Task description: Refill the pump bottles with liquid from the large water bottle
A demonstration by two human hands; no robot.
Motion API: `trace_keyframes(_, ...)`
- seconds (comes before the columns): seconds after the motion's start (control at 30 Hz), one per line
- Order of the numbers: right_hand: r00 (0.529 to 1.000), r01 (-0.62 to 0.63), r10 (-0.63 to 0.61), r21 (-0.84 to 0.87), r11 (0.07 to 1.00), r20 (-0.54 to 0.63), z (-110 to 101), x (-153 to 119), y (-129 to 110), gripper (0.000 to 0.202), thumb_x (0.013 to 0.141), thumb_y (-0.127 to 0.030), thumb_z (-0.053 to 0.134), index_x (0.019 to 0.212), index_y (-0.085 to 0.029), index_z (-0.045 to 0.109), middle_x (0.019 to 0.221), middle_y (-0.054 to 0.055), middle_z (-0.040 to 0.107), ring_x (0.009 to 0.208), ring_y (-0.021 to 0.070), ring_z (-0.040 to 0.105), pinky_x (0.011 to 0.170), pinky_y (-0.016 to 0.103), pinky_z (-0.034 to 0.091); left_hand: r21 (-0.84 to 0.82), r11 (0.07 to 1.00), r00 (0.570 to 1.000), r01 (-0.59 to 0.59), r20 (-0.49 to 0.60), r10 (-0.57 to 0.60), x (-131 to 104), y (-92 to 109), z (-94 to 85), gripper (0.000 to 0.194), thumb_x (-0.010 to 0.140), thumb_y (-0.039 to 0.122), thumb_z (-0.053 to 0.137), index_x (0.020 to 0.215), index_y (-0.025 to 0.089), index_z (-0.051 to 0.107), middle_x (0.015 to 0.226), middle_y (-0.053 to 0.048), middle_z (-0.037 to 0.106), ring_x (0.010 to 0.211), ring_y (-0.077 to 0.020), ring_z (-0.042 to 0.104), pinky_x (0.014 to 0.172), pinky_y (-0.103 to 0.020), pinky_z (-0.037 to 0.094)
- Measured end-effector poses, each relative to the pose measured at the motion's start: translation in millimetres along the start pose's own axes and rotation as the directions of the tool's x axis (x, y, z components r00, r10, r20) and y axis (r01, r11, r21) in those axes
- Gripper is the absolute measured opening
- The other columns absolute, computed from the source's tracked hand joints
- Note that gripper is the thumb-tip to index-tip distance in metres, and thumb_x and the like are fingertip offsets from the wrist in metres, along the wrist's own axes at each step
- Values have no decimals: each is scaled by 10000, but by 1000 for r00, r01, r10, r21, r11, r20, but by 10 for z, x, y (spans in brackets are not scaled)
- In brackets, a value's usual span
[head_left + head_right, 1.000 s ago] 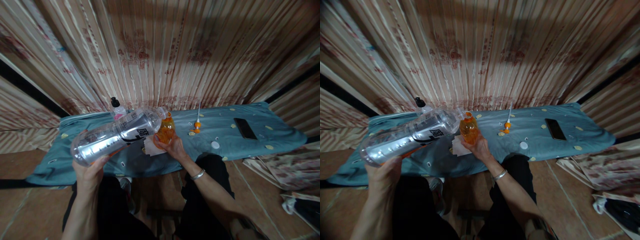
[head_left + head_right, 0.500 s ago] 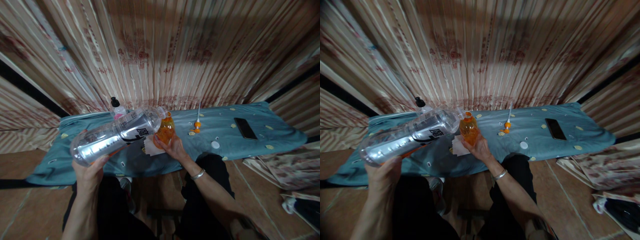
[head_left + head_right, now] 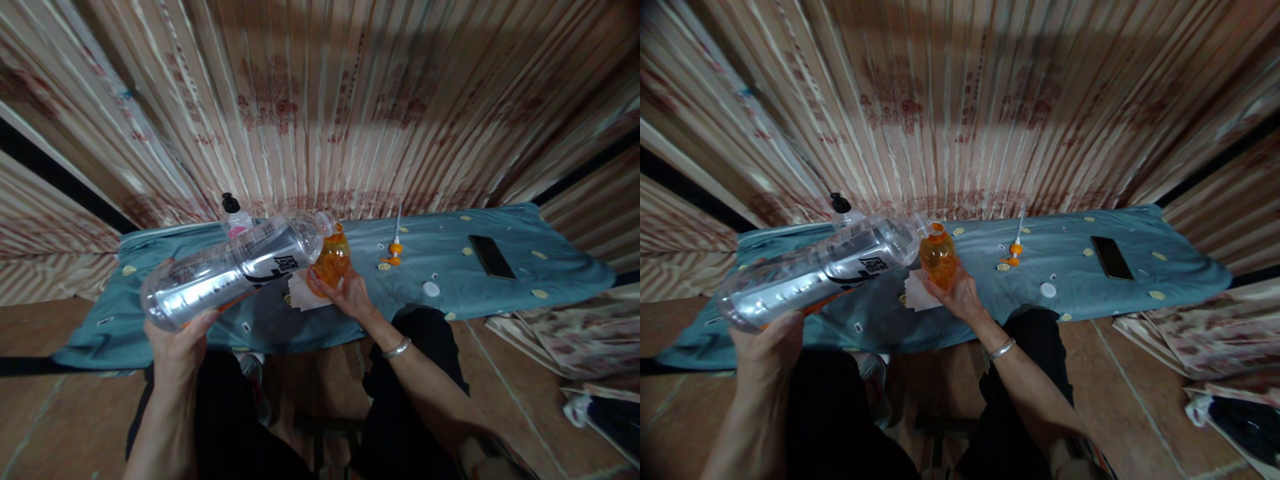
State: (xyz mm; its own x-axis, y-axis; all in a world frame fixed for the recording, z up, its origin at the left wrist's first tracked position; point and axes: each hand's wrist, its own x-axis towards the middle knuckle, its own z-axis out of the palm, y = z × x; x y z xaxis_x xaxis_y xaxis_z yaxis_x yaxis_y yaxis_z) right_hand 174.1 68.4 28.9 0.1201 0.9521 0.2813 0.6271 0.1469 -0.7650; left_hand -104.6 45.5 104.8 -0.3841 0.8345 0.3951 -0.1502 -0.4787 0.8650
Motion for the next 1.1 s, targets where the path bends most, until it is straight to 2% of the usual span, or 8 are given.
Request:
trace_keyframes(0.27,1000,-6,6,-29,1000,0,-24,8,-32,629,805,-399,790,1343,-164,566,1116,161,774,1025,354,766,880,498,640,-20,1000,1000,16,-5,-16,-7,-6,-3,896,408,198,953,1266,250,698,1152,-37,698,1068,-208,666,1044,-355,531)
trace_keyframes(0.43,1000,-11,11,-2,1000,14,-38,10,-58,586,821,-382,770,1324,-167,560,1140,166,768,1053,349,759,910,488,630,-33,999,999,-20,36,21,-10,16,19,837,437,177,943,1235,278,712,1171,-24,692,1080,-208,666,1077,-387,519)
trace_keyframes(0.57,1000,-20,20,8,1000,11,-37,13,-58,574,814,-390,777,1314,-199,568,1158,142,768,1072,340,753,935,502,620,-29,999,999,-29,26,29,-6,16,8,837,433,162,935,1231,283,714,1165,-15,686,1091,-202,660,1079,-373,515)
trace_keyframes(0.7,1000,-22,22,10,1000,22,-37,11,-42,605,816,-399,787,1334,-185,560,1174,151,764,1080,333,750,946,493,616,-29,999,1000,-17,24,17,-3,9,-4,858,426,153,928,1243,286,703,1177,-19,685,1094,-204,660,1068,-374,521)
trace_keyframes(0.87,1000,-25,25,17,1000,18,-39,10,-42,618,808,-394,793,1343,-193,559,1202,139,758,1106,324,742,964,484,608,-19,1000,1000,-14,15,15,6,2,-1,866,410,191,935,1238,270,694,1181,-31,680,1123,-237,652,1094,-429,500)
trace_keyframes(1.0,998,-49,49,8,999,36,-51,13,-52,620,804,-413,788,1337,-188,567,1140,149,773,1040,339,759,914,500,621,4,1000,1000,-4,-8,4,6,-6,1,877,409,213,940,1247,254,684,1165,-37,679,1119,-225,650,1087,-381,494)
trace_keyframes(1.1,998,-44,44,-8,999,39,-50,12,-44,641,806,-433,780,1350,-174,561,1135,156,774,1027,342,762,901,495,621,41,999,1000,-7,-12,8,4,-14,-16,885,406,256,947,1248,246,676,1193,-54,679,1140,-252,653,1105,-401,481)
